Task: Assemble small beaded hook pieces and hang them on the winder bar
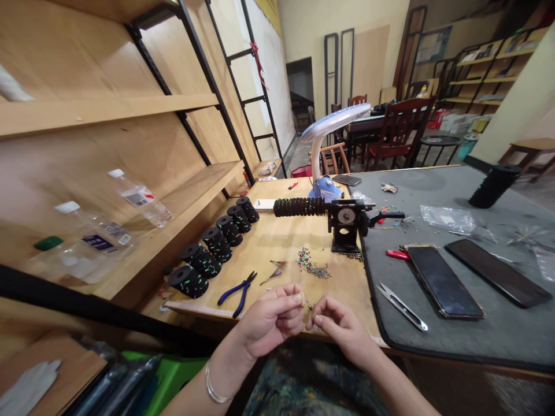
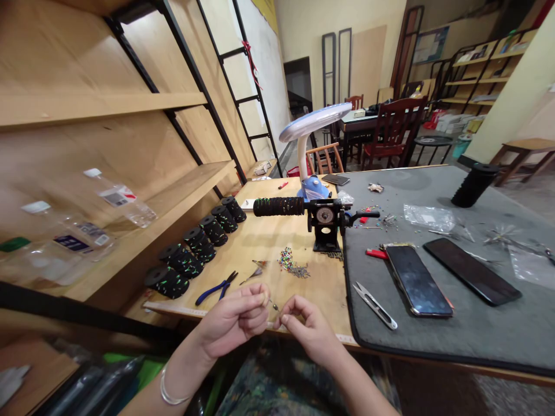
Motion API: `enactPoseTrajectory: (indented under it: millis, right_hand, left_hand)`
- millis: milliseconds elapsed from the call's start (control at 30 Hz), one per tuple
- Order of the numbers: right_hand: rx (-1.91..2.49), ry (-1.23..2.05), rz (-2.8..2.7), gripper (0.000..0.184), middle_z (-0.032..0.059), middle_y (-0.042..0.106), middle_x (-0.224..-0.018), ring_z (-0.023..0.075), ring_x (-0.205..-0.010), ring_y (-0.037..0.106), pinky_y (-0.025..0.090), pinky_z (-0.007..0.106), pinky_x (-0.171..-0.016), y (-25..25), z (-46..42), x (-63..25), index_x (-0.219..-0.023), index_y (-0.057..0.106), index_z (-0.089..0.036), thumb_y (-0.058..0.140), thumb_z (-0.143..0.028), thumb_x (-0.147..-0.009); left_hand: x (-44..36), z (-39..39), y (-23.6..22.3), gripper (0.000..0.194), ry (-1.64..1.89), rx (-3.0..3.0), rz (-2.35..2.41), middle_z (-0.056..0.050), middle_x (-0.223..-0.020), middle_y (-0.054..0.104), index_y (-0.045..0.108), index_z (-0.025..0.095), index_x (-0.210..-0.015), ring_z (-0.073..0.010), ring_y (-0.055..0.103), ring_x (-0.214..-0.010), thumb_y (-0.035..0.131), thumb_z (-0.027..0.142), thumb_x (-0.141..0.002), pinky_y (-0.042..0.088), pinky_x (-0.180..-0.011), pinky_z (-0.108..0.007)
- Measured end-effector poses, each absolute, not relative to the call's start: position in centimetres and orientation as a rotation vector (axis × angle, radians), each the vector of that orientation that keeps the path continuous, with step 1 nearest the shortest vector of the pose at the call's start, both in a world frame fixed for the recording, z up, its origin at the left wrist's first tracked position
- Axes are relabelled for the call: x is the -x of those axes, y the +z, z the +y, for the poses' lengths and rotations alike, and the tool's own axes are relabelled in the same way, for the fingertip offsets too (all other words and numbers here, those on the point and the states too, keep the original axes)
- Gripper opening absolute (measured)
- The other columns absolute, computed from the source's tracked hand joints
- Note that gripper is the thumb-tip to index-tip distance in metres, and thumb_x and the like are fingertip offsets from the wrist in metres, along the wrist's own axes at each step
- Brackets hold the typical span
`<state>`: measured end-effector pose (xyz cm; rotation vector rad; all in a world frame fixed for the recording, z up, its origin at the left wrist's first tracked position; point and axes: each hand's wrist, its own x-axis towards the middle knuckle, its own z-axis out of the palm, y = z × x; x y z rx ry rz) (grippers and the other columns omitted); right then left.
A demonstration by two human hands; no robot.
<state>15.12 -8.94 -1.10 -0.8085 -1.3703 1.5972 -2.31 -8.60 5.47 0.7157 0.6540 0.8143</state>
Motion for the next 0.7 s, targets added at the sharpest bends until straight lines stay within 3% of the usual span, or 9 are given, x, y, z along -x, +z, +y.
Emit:
enactPoseTrajectory:
  millis: [233, 433, 700]
  right_hand:
    - [0.830, 1.639, -1.330, 0.035, 0.0021, 0.067, -0.072, 0.0180, -0.072, 0.061, 0.045, 0.031, -0.072, -1.4, -9.0, -15.2, -0.076, 0.060, -0.018, 0.068, -0.052, -0.078]
    - [0.768, 1.611, -1.376, 0.031, 0.0032, 0.070, -0.078, 0.0204, -0.079, 0.065, 0.048, 0.036, -0.079, -0.7, -8.9, -15.4, -0.089, 0.063, -0.019, 0.065, -0.049, -0.081]
    - [0.770, 1.579, -1.362, 0.032, 0.0015, 0.068, -0.070, 0.0180, -0.069, 0.062, 0.046, 0.032, -0.072, -0.4, -8.8, -15.0, -0.081, 0.059, -0.019, 0.064, -0.050, -0.082]
  left_hand:
    - [2.2, -8.7, 5.6, 0.027, 0.790, -0.732, 0.648, 0.013, -0.045, 0.023, 0.046, 0.016, -0.070, -0.0031, 0.014, -0.039, 0.070, 0.026, -0.078, 0.012, -0.044, -0.020]
    - [2.1, -8.7, 5.5, 0.023, 0.782, -0.734, 0.661, 0.013, -0.046, 0.022, 0.049, 0.015, -0.073, -0.0033, 0.013, -0.040, 0.069, 0.025, -0.080, 0.012, -0.044, -0.021]
    - [2.0, -8.7, 5.2, 0.025, 0.787, -0.732, 0.638, 0.013, -0.047, 0.023, 0.045, 0.016, -0.072, -0.0034, 0.013, -0.039, 0.067, 0.024, -0.081, 0.011, -0.044, -0.021]
